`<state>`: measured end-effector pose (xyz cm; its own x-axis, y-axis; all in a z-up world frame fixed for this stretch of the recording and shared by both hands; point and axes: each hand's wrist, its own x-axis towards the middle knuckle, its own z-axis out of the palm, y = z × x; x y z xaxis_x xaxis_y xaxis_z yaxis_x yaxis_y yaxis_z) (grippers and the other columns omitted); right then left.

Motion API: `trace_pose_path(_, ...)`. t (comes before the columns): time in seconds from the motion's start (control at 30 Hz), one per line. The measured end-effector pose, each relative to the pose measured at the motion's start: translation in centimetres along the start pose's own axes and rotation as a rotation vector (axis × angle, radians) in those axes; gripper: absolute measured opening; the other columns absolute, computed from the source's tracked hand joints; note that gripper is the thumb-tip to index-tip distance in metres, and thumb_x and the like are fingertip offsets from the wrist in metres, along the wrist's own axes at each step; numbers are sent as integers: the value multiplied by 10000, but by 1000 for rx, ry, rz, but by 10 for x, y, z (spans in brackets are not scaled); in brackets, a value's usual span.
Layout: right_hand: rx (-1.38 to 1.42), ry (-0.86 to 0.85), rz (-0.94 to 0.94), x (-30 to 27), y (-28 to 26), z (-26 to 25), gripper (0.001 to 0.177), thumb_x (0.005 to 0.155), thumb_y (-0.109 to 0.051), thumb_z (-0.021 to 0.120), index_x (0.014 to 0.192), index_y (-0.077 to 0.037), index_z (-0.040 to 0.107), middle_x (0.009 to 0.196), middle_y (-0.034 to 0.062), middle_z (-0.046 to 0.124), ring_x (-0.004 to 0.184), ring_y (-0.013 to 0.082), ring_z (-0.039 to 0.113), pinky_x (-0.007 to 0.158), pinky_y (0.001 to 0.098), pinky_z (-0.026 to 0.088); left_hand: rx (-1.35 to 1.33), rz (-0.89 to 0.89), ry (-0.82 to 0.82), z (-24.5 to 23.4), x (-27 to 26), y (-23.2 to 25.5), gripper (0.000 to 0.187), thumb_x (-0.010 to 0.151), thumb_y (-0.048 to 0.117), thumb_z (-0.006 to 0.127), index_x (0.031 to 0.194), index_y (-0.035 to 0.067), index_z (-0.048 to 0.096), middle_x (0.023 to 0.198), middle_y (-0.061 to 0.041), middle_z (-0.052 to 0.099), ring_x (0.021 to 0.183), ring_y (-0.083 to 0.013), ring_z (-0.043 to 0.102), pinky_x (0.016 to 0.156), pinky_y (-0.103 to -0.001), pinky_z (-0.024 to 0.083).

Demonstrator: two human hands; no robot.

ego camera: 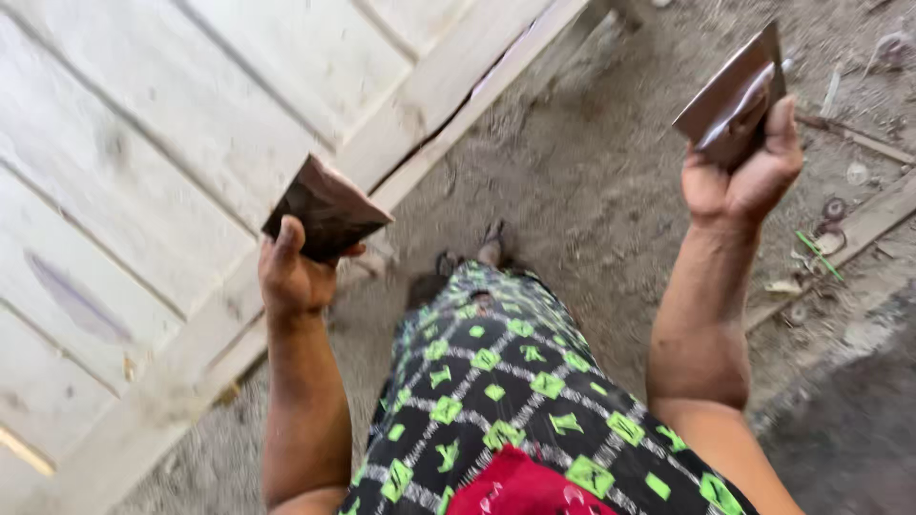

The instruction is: The person uses a putty knife to apply a filler paste into gaps and cracks on a wooden door frame. They smooth the filler along the seams and edges, then retrieve more filler from a container to continue the process.

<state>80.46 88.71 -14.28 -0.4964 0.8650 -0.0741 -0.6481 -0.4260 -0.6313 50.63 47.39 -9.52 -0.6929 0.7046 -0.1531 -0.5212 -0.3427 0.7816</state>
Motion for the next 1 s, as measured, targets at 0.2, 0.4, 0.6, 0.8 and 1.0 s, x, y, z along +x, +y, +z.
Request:
trace_pose_path(0.2,93,88,260,14,-4,-12,324,1150,-271,538,1347,-15,558,1252,114,653,1164,266,644,1030,432,554,479,-35,104,25,53,-14,396,1109,251,595,1418,6,622,1159,-170,701,981,-252,706,834,-392,645)
trace_pose_path(0.4,-106,-62,563,88,37,8,411,1101,-326,501,1379,-34,582,1300,98,678,1246,268,677,1073,452,603,1550,24,150,53,93,-120,432,1049,137,592,1480,170,576,1376,-160,588,1233,-323,544,1022,-487,493)
trace_pose_path(0.6,-199,-189,894,164,58,5,389,1134,-296,510,1418,-31,534,1291,109,653,1213,254,672,1098,466,581,1801,126,441,113,126,-223,562,800,99,709,1353,107,607,1283,-160,591,1198,-396,535,980,-562,469)
trace_pose_path(0.8,-507,-225,956,211,63,23,357,1032,-311,516,1304,-85,568,1209,79,682,1124,223,696,991,459,625,1880,-151,471,109,135,-228,418,892,55,613,1259,238,695,1301,-48,626,1200,-321,561,974,-527,490)
trace_pose_path(1.0,-350,-328,1042,229,84,26,339,1072,-282,507,1319,-53,549,1240,86,651,1152,230,684,1032,459,606,1953,-3,568,77,126,-225,527,784,-42,580,1235,181,738,1264,-81,644,1150,-336,570,935,-528,484)
